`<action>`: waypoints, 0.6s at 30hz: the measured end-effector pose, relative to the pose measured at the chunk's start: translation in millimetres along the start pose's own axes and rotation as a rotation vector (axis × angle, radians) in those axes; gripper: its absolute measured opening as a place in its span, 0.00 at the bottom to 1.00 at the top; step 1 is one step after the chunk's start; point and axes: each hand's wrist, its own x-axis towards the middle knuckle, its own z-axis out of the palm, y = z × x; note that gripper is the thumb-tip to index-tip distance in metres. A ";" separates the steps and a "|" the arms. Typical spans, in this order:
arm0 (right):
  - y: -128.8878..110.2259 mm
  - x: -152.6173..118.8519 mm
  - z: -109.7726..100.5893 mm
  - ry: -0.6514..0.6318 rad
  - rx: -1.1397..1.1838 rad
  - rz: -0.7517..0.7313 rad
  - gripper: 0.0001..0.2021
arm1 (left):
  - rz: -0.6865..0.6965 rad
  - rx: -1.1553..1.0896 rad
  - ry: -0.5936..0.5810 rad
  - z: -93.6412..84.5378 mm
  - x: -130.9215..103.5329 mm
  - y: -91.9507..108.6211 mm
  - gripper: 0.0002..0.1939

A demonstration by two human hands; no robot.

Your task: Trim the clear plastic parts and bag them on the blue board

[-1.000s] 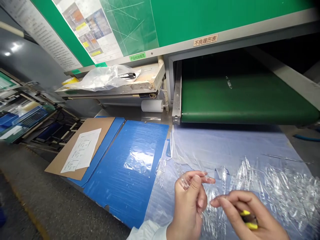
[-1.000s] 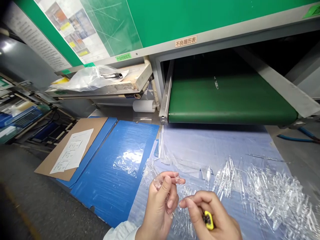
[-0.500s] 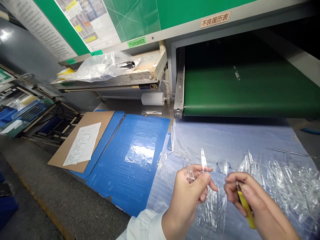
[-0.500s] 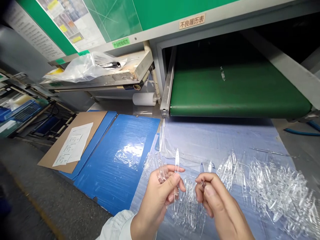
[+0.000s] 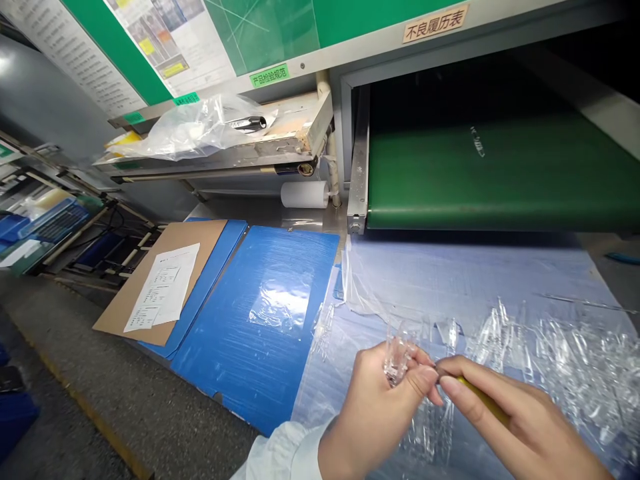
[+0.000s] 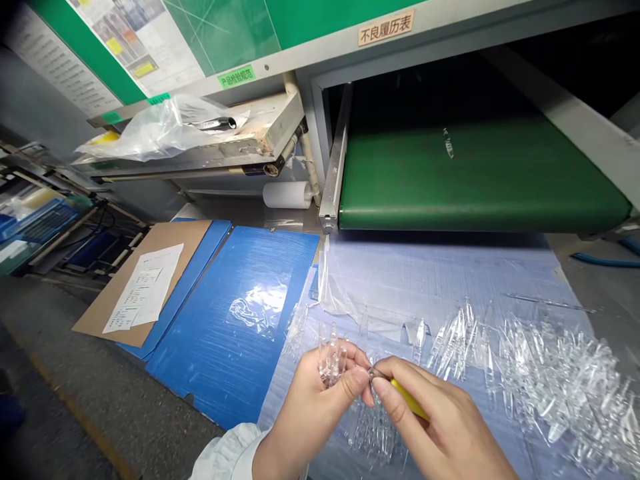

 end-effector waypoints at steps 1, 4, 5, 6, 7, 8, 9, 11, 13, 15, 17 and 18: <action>-0.2 -0.3 0.0 0.014 -0.017 -0.013 0.13 | 0.009 0.021 0.000 -0.4 -0.7 0.7 0.05; 1.2 -1.8 0.2 0.050 -0.075 -0.054 0.11 | 0.039 0.094 0.002 -1.8 -1.9 2.0 0.06; 1.7 -2.1 0.2 0.060 -0.093 -0.065 0.10 | 0.044 0.110 -0.001 -2.4 -2.2 2.2 0.06; 1.9 -2.1 0.1 0.063 -0.107 -0.078 0.10 | 0.044 0.121 -0.008 -2.9 -2.3 2.4 0.06; 1.8 -2.0 0.0 0.067 -0.118 -0.087 0.10 | 0.041 0.131 -0.016 -3.5 -2.4 2.7 0.06; 1.5 -1.6 -0.1 0.071 -0.125 -0.091 0.11 | 0.038 0.141 -0.023 -4.1 -2.5 3.1 0.06; 1.0 -1.0 -0.2 0.073 -0.130 -0.095 0.12 | 0.038 0.152 -0.035 -4.7 -2.5 3.6 0.07; 0.3 0.0 -0.3 0.066 -0.136 -0.099 0.12 | 0.051 0.177 -0.058 -5.9 -2.6 5.0 0.08; 0.7 0.3 -0.3 0.057 -0.139 -0.096 0.13 | 0.074 0.199 -0.082 -7.1 -2.9 6.3 0.10; 2.6 -0.6 -0.7 0.056 -0.148 -0.099 0.12 | 0.093 0.230 -0.092 -8.1 -3.6 6.8 0.11; 5.1 -2.1 -1.4 0.080 -0.163 -0.107 0.11 | 0.101 0.268 -0.081 -9.1 -4.5 5.9 0.11; 6.0 -2.9 -1.7 0.094 -0.174 -0.102 0.11 | 0.104 0.286 -0.076 -9.5 -4.9 5.0 0.10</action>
